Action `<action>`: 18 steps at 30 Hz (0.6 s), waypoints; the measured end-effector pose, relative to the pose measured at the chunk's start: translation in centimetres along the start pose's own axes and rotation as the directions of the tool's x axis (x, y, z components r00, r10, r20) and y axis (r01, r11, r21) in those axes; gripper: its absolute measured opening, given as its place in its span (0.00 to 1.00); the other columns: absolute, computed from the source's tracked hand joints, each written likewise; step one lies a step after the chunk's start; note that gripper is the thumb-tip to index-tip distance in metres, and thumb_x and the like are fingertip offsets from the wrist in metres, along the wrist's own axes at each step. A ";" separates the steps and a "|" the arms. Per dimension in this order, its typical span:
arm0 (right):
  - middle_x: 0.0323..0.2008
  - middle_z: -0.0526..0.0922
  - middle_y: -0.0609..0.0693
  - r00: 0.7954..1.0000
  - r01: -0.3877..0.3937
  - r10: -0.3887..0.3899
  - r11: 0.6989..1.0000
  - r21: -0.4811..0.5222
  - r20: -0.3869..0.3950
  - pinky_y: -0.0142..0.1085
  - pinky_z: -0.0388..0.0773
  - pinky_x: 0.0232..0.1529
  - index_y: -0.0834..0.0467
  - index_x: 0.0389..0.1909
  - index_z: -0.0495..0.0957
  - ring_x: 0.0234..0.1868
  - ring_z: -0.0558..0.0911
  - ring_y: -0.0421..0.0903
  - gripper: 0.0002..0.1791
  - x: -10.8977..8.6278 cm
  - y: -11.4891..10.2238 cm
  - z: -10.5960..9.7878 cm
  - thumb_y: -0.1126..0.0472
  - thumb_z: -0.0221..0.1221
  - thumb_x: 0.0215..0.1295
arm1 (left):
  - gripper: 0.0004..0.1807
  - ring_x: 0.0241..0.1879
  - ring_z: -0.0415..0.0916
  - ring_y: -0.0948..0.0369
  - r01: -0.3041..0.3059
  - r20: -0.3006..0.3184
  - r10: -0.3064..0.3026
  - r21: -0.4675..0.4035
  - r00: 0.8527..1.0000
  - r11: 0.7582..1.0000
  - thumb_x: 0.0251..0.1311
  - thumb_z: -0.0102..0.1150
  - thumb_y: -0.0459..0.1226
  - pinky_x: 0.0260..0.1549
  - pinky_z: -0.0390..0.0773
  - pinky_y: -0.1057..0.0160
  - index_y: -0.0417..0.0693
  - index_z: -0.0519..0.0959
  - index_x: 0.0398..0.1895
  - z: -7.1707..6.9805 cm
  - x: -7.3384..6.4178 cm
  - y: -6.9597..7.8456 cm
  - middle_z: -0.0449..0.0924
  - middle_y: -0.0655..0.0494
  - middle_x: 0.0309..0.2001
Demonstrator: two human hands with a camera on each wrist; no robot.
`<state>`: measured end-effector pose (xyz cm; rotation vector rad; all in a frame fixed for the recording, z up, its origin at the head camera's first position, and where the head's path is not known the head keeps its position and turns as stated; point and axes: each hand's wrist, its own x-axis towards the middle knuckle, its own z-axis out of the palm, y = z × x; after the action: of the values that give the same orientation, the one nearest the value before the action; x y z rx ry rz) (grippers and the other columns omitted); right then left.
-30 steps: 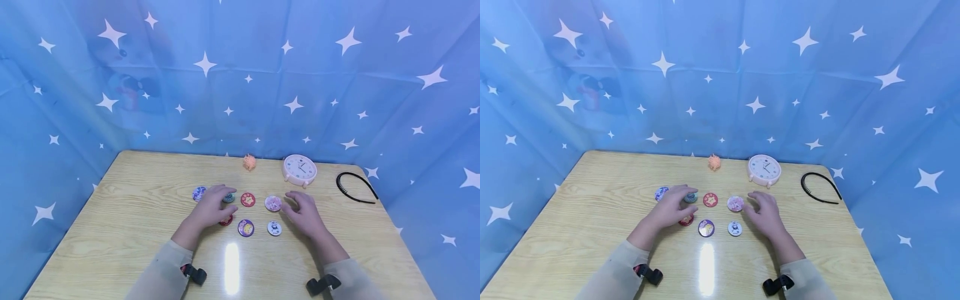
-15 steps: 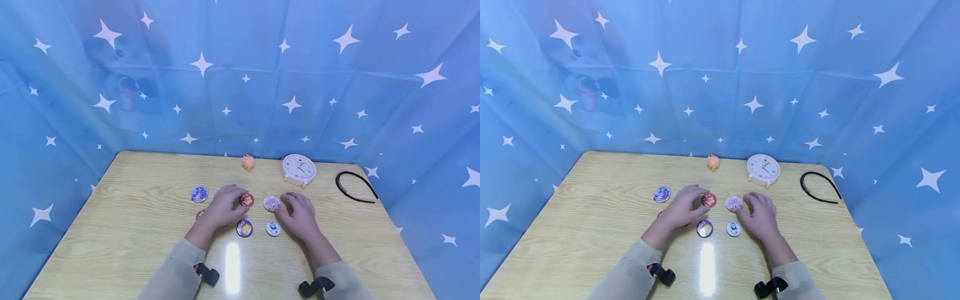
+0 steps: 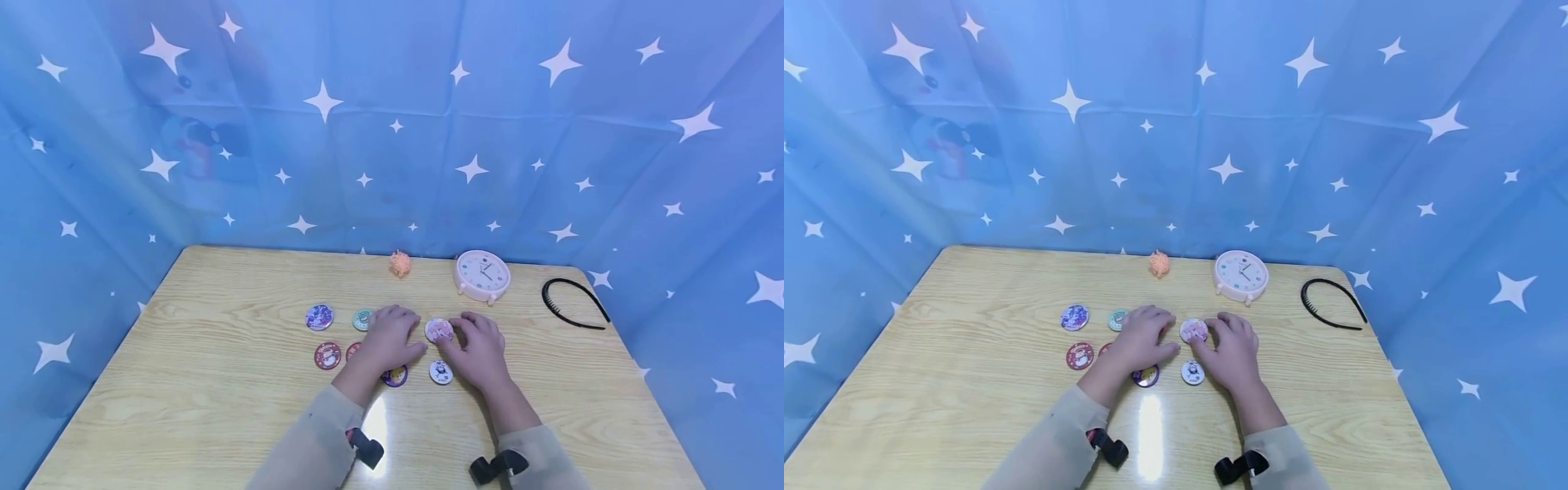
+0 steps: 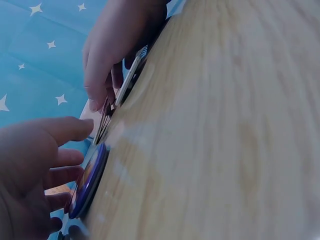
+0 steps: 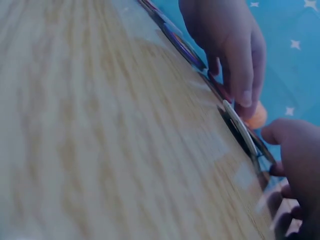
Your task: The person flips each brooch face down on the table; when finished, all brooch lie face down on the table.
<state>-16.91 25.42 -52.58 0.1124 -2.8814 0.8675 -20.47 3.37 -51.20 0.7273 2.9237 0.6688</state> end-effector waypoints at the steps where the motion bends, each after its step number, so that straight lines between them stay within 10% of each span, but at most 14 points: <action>1: 0.71 0.73 0.62 1.000 -0.001 0.001 1.000 0.002 0.001 0.66 0.50 0.72 0.58 0.62 0.83 0.74 0.63 0.64 0.31 0.0 0.0 0.0 0.39 0.66 0.70 | 0.33 0.74 0.66 0.46 0.007 -0.003 -0.007 0.007 1.000 1.000 0.66 0.67 0.56 0.76 0.57 0.43 0.51 0.80 0.70 0.1 0.1 0.0 0.78 0.52 0.69; 18: 0.35 0.78 0.47 0.996 0.023 -0.019 0.999 0.044 -0.082 0.51 0.61 0.53 0.56 0.54 0.88 0.44 0.73 0.52 0.19 -0.1 0.2 0.4 0.50 0.70 0.69 | 0.31 0.64 0.70 0.51 0.140 -0.058 -0.137 0.057 0.989 0.989 0.61 0.74 0.59 0.63 0.70 0.46 0.60 0.84 0.65 0.9 1.1 2.2 0.79 0.55 0.61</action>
<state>-16.90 25.40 -53.02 0.1092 -2.7816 0.9113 -20.38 5.98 -51.05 0.5124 3.0203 0.5984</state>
